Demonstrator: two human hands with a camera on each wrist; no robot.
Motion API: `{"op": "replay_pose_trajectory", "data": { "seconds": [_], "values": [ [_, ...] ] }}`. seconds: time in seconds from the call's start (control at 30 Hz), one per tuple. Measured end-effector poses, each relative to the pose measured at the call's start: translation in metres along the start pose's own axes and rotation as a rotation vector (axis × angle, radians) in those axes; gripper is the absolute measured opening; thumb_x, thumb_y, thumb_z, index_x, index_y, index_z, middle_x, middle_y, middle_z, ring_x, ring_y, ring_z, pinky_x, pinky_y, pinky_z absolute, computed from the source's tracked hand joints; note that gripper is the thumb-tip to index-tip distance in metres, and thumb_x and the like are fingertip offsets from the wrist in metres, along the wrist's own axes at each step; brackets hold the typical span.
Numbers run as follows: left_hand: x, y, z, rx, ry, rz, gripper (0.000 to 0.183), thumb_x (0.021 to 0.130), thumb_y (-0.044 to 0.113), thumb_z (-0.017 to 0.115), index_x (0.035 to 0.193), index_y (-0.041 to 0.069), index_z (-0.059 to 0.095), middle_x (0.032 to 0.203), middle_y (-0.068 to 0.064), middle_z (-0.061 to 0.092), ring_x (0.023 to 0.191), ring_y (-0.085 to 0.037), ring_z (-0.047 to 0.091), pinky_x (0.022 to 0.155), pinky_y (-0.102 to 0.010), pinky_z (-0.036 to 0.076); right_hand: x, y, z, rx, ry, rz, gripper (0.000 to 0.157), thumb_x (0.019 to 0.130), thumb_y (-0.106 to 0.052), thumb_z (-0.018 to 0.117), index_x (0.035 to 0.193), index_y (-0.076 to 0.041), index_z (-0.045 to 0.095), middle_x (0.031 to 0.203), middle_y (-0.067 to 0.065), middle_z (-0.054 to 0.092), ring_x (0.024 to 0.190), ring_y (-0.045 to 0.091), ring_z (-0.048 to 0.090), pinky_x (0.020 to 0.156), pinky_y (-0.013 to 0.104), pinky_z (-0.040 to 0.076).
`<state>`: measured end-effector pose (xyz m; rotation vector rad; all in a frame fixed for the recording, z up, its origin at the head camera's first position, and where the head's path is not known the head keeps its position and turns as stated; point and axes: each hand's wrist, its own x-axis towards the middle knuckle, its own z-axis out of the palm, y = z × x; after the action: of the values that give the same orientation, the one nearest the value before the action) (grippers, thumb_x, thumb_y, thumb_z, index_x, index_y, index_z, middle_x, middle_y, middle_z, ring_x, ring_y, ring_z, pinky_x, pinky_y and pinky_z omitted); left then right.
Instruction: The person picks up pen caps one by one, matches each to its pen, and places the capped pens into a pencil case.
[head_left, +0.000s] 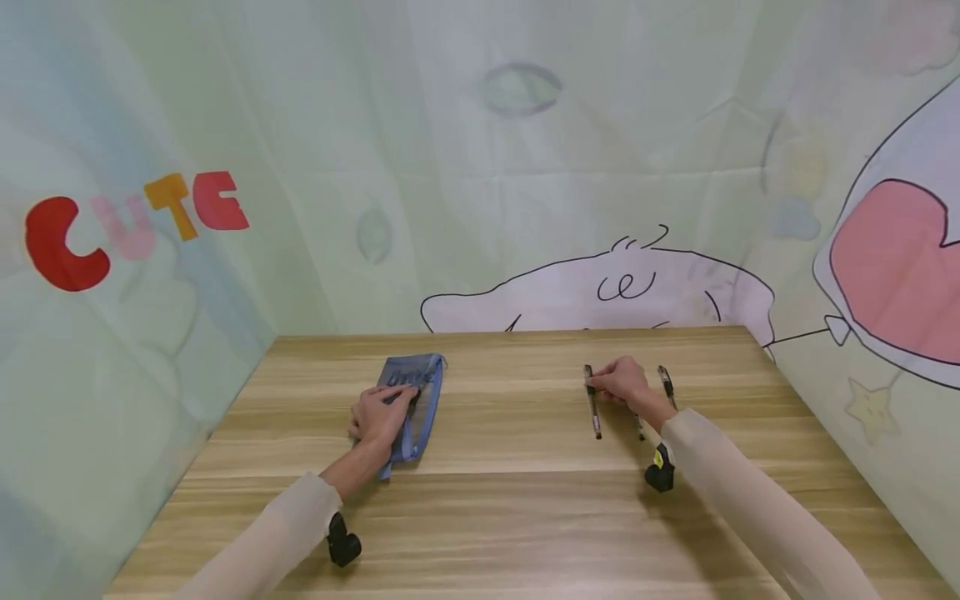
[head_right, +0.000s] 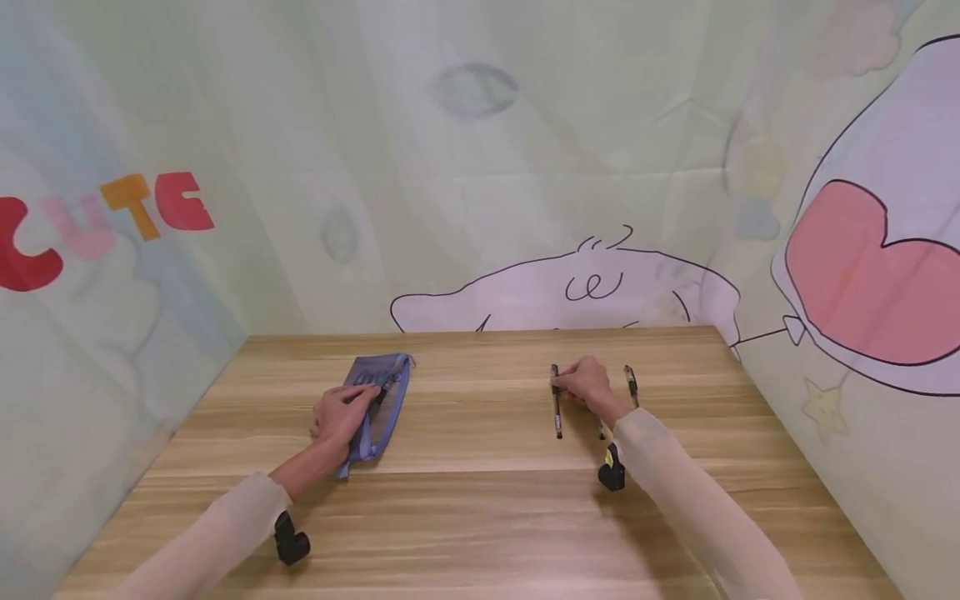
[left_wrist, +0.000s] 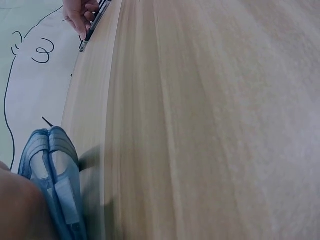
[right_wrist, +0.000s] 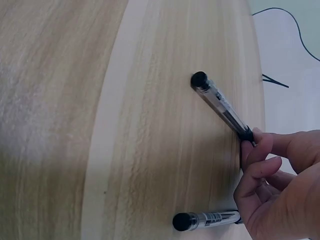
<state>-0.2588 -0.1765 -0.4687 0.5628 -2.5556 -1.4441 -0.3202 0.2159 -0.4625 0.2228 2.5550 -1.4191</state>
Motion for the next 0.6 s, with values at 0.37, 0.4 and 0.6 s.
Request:
{"op": "replay_pose_trajectory", "data": {
  "seconds": [0.37,0.4,0.6],
  "values": [
    [0.0,-0.001,-0.001,0.005,-0.001,0.008,0.041,0.094,0.039,0.068,0.121,0.009,0.075,0.149,-0.013,0.047,0.137,-0.039,0.035,0.11,-0.064,0.021,-0.001,-0.013,0.012,0.148,-0.017,0.021,0.034,0.096,-0.018,0.073,0.118,0.008,0.07,0.062,-0.005,0.062,0.05,0.004,0.043,0.044,0.017,0.033],
    [0.001,-0.001,-0.001,0.004,-0.002,0.006,0.041,0.094,0.039,0.068,0.121,0.009,0.075,0.149,-0.013,0.047,0.137,-0.039,0.035,0.111,-0.064,0.02,-0.003,-0.016,0.015,0.179,-0.034,0.018,0.035,0.096,-0.018,0.072,0.119,0.008,0.069,0.064,-0.005,0.063,0.051,0.004,0.044,0.045,0.017,0.033],
    [0.001,0.0,0.001,-0.002,-0.002,0.002,0.042,0.094,0.038,0.068,0.121,0.008,0.075,0.149,-0.013,0.047,0.138,-0.04,0.034,0.113,-0.065,0.018,-0.012,-0.04,0.049,0.29,-0.149,-0.019,0.033,0.095,-0.021,0.074,0.118,0.003,0.072,0.078,-0.003,0.072,0.055,0.004,0.048,0.046,0.017,0.033]
  ]
}}
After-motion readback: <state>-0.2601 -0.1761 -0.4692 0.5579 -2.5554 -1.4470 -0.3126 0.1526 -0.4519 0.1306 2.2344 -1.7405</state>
